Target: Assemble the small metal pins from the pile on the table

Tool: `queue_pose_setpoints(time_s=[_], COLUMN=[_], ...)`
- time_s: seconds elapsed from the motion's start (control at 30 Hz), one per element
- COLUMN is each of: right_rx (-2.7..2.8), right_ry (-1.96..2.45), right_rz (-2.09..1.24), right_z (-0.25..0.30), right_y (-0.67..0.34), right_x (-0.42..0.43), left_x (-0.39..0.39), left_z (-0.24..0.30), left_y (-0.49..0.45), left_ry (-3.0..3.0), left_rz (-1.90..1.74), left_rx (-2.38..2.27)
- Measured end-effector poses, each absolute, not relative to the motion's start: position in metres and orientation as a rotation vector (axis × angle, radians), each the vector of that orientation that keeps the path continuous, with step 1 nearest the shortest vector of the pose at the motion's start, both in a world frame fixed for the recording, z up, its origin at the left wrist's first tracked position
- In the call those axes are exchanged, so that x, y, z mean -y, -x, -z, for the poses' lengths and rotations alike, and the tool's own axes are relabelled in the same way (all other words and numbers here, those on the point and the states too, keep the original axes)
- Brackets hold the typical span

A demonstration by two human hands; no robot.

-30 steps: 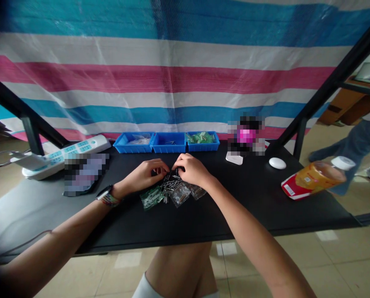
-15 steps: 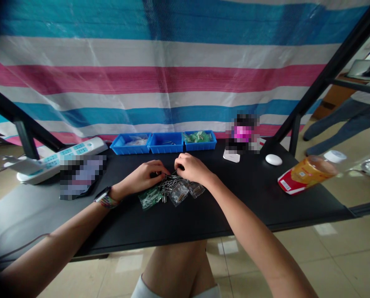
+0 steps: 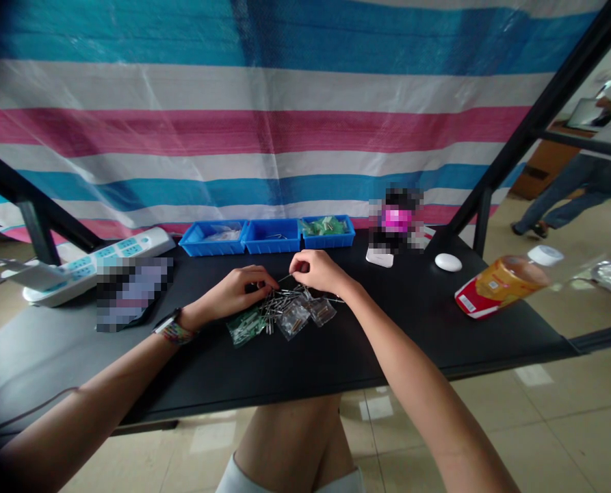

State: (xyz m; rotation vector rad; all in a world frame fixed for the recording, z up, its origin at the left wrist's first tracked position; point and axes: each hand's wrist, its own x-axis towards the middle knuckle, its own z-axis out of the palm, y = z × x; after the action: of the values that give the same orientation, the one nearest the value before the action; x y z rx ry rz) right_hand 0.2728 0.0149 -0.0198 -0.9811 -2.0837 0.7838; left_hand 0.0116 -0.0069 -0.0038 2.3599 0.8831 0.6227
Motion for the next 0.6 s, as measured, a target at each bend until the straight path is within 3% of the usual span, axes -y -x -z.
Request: queue_pose_setpoints(time_s=[0.33, 0.6], right_rx=[1.663, 1.601], right_ry=[0.888, 0.826], right_rz=[-1.280, -1.345], right_z=[0.016, 0.020], right_y=[-0.257, -0.244], right_x=[-0.007, 0.001], left_x=[0.006, 0.008], left_z=[0.007, 0.005], left_y=[-0.012, -0.008], left_ry=[-2.238, -2.367], left_rz=[-0.983, -1.101], left_rx=[-1.018, -0.893])
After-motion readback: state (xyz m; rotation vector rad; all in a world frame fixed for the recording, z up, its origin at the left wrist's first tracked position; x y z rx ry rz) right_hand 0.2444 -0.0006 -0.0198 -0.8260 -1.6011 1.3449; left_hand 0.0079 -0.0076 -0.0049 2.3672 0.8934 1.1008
